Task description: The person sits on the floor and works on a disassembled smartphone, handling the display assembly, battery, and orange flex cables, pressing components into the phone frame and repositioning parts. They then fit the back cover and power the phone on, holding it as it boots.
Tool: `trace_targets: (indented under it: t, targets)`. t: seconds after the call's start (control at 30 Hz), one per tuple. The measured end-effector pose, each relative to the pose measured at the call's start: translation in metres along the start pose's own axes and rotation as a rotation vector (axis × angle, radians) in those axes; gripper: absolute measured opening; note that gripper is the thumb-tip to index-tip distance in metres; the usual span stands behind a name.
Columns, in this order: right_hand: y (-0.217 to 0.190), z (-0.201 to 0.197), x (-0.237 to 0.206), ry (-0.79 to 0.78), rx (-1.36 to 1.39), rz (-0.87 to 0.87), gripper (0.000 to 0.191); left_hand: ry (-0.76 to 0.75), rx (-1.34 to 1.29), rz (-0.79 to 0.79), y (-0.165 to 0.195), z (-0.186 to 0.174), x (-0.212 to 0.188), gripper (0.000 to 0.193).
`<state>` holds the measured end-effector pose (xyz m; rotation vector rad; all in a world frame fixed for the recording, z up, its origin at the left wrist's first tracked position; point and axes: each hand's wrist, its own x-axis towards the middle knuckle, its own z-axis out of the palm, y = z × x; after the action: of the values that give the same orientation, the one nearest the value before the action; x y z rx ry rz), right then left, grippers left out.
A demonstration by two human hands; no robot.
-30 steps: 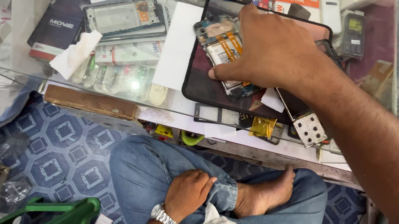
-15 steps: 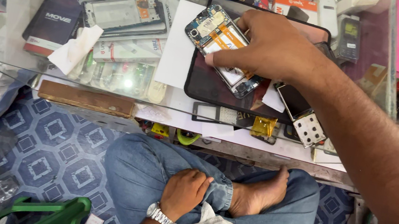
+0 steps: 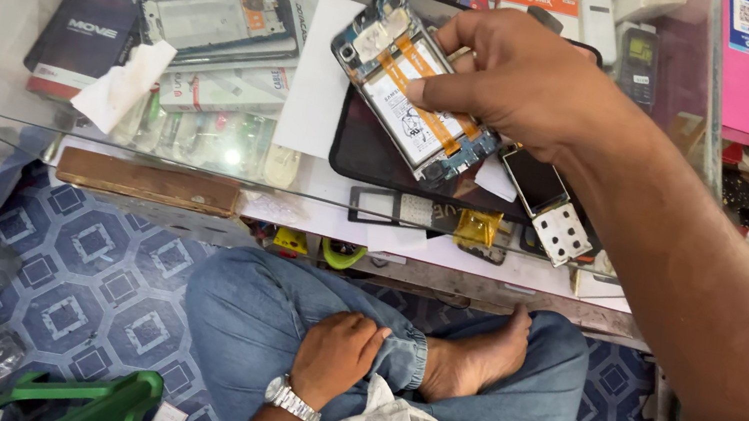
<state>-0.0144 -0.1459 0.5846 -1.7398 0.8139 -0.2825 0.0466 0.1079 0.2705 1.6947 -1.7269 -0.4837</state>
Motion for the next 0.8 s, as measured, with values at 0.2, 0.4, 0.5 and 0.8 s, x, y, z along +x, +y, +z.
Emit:
trace_targets:
  t: [0.2, 0.4, 0.5, 0.8]
  targets:
    - [0.017, -0.006, -0.081, 0.079, -0.081, 0.002, 0.034, 0.046, -0.009, -0.012, 0.002, -0.009, -0.003, 0.034]
    - [0.098, 0.045, -0.169, -0.177, 0.348, 0.138, 0.041, -0.075, -0.422, -0.085, 0.007, -0.012, -0.007, 0.031]
    - [0.152, 0.079, -0.187, -0.190, 0.565, 0.163, 0.037, -0.061, -0.998, -0.086, 0.019, -0.016, -0.029, 0.030]
    - [0.252, 0.140, -0.195, -0.016, 0.653, 0.087, 0.037, -0.068, -1.412, -0.195, 0.064, -0.036, -0.043, 0.035]
